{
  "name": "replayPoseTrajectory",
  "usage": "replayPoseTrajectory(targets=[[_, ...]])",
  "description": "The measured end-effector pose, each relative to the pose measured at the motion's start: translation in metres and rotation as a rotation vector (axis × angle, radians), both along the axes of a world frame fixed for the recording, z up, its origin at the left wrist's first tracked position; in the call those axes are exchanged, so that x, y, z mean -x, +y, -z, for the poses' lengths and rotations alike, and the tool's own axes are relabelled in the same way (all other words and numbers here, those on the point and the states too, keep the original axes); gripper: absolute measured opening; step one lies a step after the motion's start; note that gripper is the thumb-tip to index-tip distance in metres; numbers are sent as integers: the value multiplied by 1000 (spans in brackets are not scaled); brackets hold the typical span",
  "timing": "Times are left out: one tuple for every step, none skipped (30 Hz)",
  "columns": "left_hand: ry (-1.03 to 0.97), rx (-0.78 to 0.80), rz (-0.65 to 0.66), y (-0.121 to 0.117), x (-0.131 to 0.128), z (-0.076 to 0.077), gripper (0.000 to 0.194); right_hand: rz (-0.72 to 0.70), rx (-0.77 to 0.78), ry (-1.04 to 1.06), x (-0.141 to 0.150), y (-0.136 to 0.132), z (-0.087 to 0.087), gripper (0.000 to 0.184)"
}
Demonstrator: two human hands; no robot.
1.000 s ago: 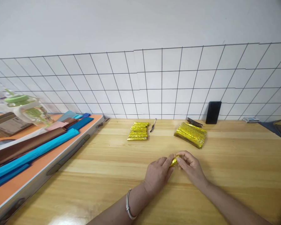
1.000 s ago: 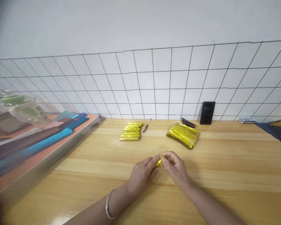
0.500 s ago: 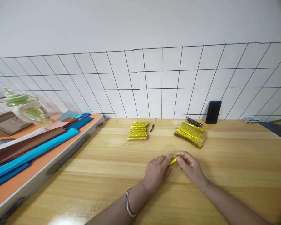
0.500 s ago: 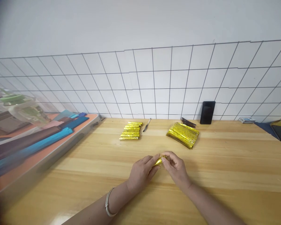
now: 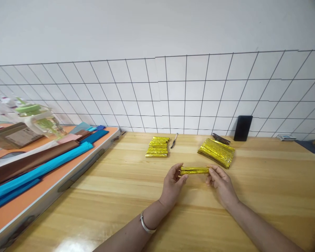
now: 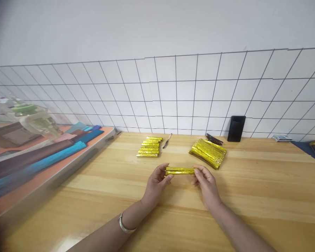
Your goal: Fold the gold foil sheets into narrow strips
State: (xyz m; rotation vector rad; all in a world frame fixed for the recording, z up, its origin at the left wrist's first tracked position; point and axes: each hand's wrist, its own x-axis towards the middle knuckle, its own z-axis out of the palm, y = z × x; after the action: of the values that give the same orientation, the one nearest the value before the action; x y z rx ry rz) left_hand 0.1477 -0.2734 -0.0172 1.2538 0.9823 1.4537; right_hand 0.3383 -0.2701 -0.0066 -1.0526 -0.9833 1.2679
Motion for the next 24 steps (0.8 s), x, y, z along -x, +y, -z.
replayPoseTrajectory(targets=[[-26,11,8,-1,-1,-2,42,-5,15,17,0,0,0,29],[-39,12,10,-2,-1,-4,42,-8,28,33,-1,0,0,29],[-41,4,7,-3,-1,-5,41,-8,38,47,-1,0,0,29],[-39,-11,-1,-3,-1,-6,40,-7,47,59,-1,0,0,29],[-34,-29,-7,-4,-1,-7,40,-5,52,67,-1,0,0,29],[-29,-44,-13,-4,0,-7,40,-6,55,72,-1,0,0,30],[-25,-56,-19,-4,0,-7,40,-9,58,73,0,0,0,30],[-20,-63,-24,-5,1,-7,39,-17,62,71,0,0,0,30],[-13,-66,-32,-6,1,-7,39,-27,66,68,0,0,0,30],[-5,-67,-42,-7,1,-8,37,-36,69,63,0,0,0,30],[-1,-68,-54,-8,1,-9,35,-42,71,59,0,0,0,30],[-4,-69,-64,-9,1,-10,33,-45,71,56,1,0,-1,29],[-19,-68,-68,-10,1,-12,31,-47,71,53,1,0,-1,29],[-46,-61,-71,-11,0,-13,30,-47,72,49,1,-1,-2,29],[-82,-50,-70,-11,0,-15,29,-48,73,43,1,-1,-2,30],[-120,-34,-66,-11,0,-16,29,-49,73,36,2,-2,-2,30],[-152,-13,-60,-10,0,-17,28,-51,73,25,2,-2,-2,30],[-172,10,-53,-9,0,-18,28,-53,68,12,2,-3,-2,31],[-178,31,-48,-8,1,-19,26,-58,58,-3,3,-3,-1,31],[-174,50,-44,-7,1,-19,25,-66,43,-21,3,-3,-1,30],[-164,65,-43,-6,2,-19,24,-77,26,-40,3,-4,0,30],[-152,77,-46,-5,2,-19,23,-86,9,-60,3,-4,1,30],[-143,85,-53,-4,3,-19,23,-94,-6,-79,3,-4,1,29],[-140,89,-59,-4,3,-19,23,-99,-18,-98,3,-4,2,30]])
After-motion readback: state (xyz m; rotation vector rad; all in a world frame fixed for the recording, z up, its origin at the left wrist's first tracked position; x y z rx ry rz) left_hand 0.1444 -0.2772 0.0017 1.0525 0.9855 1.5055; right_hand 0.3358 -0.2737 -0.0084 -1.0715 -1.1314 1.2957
